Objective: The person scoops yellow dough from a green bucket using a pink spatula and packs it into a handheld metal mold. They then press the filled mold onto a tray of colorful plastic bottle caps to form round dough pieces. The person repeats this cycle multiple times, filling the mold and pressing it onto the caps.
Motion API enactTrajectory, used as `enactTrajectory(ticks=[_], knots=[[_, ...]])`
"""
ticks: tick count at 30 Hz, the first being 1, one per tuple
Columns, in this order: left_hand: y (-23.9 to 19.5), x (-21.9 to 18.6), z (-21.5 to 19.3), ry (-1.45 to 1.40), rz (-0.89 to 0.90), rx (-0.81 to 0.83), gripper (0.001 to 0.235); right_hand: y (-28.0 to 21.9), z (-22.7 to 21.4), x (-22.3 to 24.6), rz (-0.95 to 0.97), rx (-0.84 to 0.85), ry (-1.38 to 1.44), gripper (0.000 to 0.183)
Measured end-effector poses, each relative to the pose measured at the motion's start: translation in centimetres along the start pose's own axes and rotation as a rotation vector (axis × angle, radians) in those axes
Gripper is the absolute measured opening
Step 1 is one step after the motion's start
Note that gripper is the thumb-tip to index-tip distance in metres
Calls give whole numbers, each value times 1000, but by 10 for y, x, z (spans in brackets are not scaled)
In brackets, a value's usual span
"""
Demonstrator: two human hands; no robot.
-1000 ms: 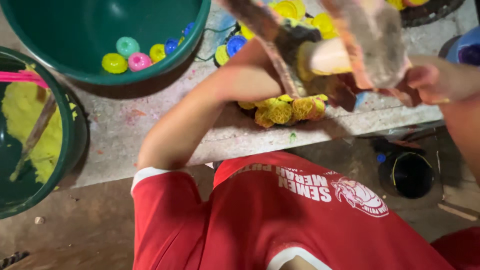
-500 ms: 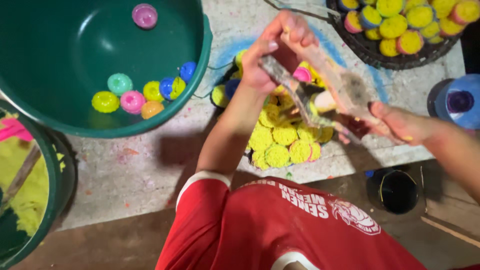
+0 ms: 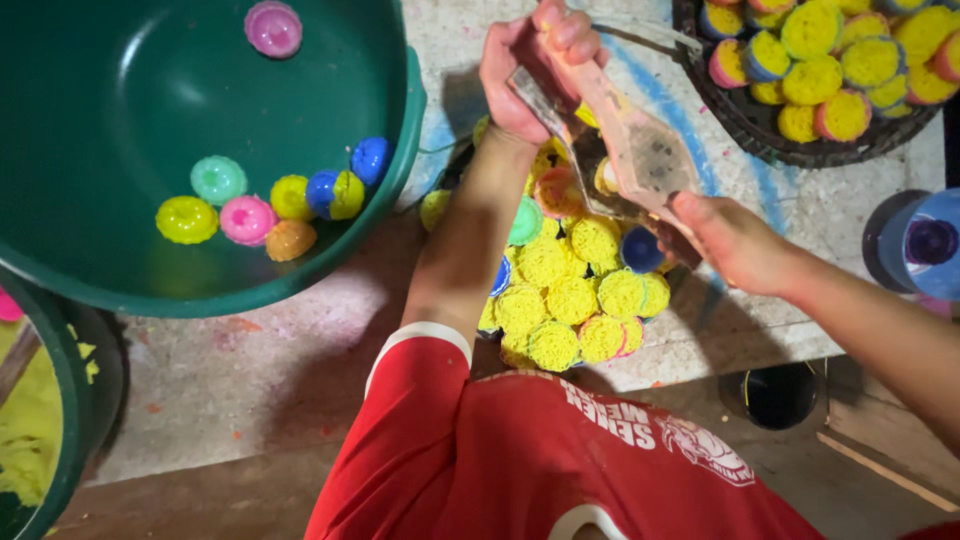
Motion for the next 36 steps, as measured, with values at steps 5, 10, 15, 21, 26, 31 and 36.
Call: enactTrajectory(ticks=[5, 10, 15, 21, 26, 31, 36], knots=[[0, -20, 4, 124, -7, 19, 28, 10, 24, 7, -67, -15, 46, 77], [-10, -11, 9, 49, -16, -43, 28, 3, 29, 10, -2, 93, 291, 71], [2, 0, 7, 60, 42, -40, 28, -2, 7, 12, 62, 13, 42, 74], [9, -17, 10, 152, -9, -8, 35, 7, 18, 15, -46, 10, 141, 73], [8, -3, 13, 33, 30, -49, 30, -1, 7, 18, 72, -26, 66, 73], [19, -7, -13, 247, 57, -232, 49, -2, -5, 9, -90, -77, 103, 76], [-34, -11, -59, 914, -466, -766, 69, 2, 0, -14, -231, -2, 281, 80]])
Point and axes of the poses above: each hand's wrist, its own y-axis towards the middle knuckle, its own z-axis out of the palm, x = y × z, the point moved 2 cm from there along y, towards the middle knuckle, and after that the axes turned 1 degree about -y, right-handed, at the moved point
